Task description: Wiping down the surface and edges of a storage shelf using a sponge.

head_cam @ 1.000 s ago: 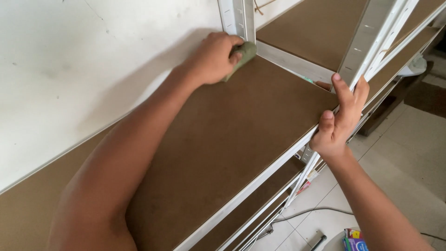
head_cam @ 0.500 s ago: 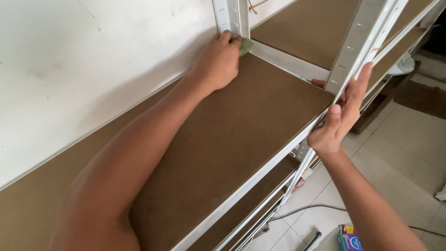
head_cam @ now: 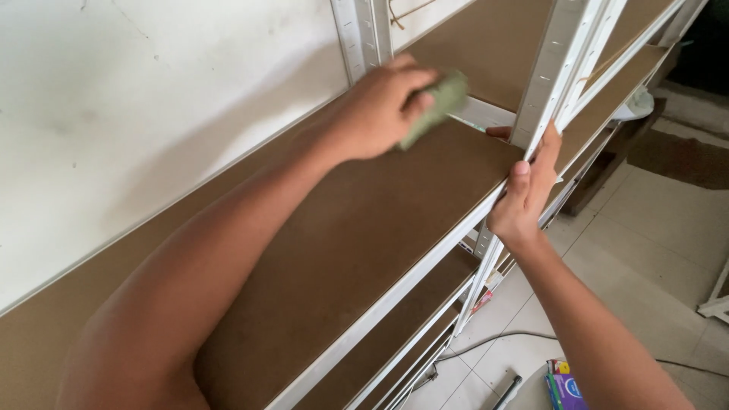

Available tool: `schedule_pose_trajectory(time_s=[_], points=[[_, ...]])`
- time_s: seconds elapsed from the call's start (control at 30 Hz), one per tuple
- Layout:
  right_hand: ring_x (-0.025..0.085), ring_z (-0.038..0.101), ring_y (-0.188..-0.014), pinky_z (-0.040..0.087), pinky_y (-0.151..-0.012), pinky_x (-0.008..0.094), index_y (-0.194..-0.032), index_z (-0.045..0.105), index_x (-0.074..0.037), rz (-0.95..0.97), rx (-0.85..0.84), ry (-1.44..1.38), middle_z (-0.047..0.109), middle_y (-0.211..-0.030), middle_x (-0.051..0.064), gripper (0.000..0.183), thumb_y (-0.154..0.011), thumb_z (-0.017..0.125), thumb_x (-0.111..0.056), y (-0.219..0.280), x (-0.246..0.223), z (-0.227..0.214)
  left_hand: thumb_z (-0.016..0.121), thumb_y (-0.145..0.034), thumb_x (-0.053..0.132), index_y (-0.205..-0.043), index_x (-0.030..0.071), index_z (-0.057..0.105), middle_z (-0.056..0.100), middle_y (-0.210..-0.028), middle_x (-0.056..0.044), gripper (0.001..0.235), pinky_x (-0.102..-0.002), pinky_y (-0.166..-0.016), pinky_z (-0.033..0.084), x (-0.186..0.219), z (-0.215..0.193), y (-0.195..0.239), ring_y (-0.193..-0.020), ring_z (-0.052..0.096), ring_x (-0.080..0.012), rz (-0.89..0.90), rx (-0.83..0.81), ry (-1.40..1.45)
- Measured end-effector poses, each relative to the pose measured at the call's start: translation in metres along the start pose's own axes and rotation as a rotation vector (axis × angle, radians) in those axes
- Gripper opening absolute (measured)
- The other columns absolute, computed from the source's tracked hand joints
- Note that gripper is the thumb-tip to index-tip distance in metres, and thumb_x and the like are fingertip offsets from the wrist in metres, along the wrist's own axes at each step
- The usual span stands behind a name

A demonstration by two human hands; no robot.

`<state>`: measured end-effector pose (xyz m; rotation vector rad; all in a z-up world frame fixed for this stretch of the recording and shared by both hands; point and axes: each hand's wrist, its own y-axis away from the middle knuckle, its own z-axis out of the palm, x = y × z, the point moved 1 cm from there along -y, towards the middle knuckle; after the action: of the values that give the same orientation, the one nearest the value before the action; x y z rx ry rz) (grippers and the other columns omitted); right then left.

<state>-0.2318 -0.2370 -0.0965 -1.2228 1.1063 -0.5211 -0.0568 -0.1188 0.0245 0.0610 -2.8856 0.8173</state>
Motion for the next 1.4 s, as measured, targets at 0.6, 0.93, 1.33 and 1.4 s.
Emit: schedule_pose_trajectory(time_s=[0.6, 0.93, 1.33, 1.4], points=[[0.031, 0.057, -0.096, 0.045, -0.087, 0.044, -0.122, 0.06, 0.004, 0.081, 0.192, -0.043, 0.058, -0.1, 0.016, 0.063, -0.112, 0.024, -0.047, 0.004, 0.01, -0.002, 0.058, -0.097, 0.016, -0.124, 0.001, 0.068, 0.067, -0.107, -0.025, 0.032, -0.058, -0.083, 0.057, 0.09, -0.004, 0.023, -0.099, 0.067, -0.0517, 0.085, -0.176, 0.186], [0.026, 0.051, -0.086, 0.043, -0.081, 0.042, -0.115, 0.058, 0.002, 0.06, 0.168, -0.006, 0.053, -0.094, 0.012, 0.059, -0.113, 0.023, -0.046, -0.002, 0.002, -0.002, 0.063, -0.096, 0.018, -0.116, 0.001, 0.072, 0.065, -0.1, -0.021, 0.028, -0.054, -0.078, 0.057, 0.073, 0.014, 0.008, -0.095, 0.068, -0.0466, 0.024, -0.031, 0.049], [0.024, 0.055, -0.089, 0.043, -0.082, 0.039, -0.115, 0.058, 0.002, 0.056, 0.165, -0.109, 0.055, -0.093, 0.011, 0.057, -0.114, 0.027, -0.047, -0.001, 0.004, -0.004, 0.062, -0.096, 0.006, -0.122, 0.003, 0.072, 0.07, -0.109, -0.026, 0.028, -0.058, -0.095, 0.051, 0.08, -0.039, 0.012, -0.106, 0.067, -0.0478, 0.167, -0.439, 0.366], [0.023, 0.042, -0.091, 0.037, -0.087, 0.039, -0.122, 0.048, 0.003, 0.054, 0.088, 0.003, 0.048, -0.099, 0.012, 0.053, -0.112, 0.022, -0.042, -0.001, -0.007, -0.006, 0.063, -0.093, -0.002, -0.125, 0.002, 0.068, 0.066, -0.1, -0.009, 0.032, -0.034, -0.065, 0.045, 0.061, -0.023, 0.007, -0.069, 0.057, -0.0184, 0.176, -0.045, 0.219]])
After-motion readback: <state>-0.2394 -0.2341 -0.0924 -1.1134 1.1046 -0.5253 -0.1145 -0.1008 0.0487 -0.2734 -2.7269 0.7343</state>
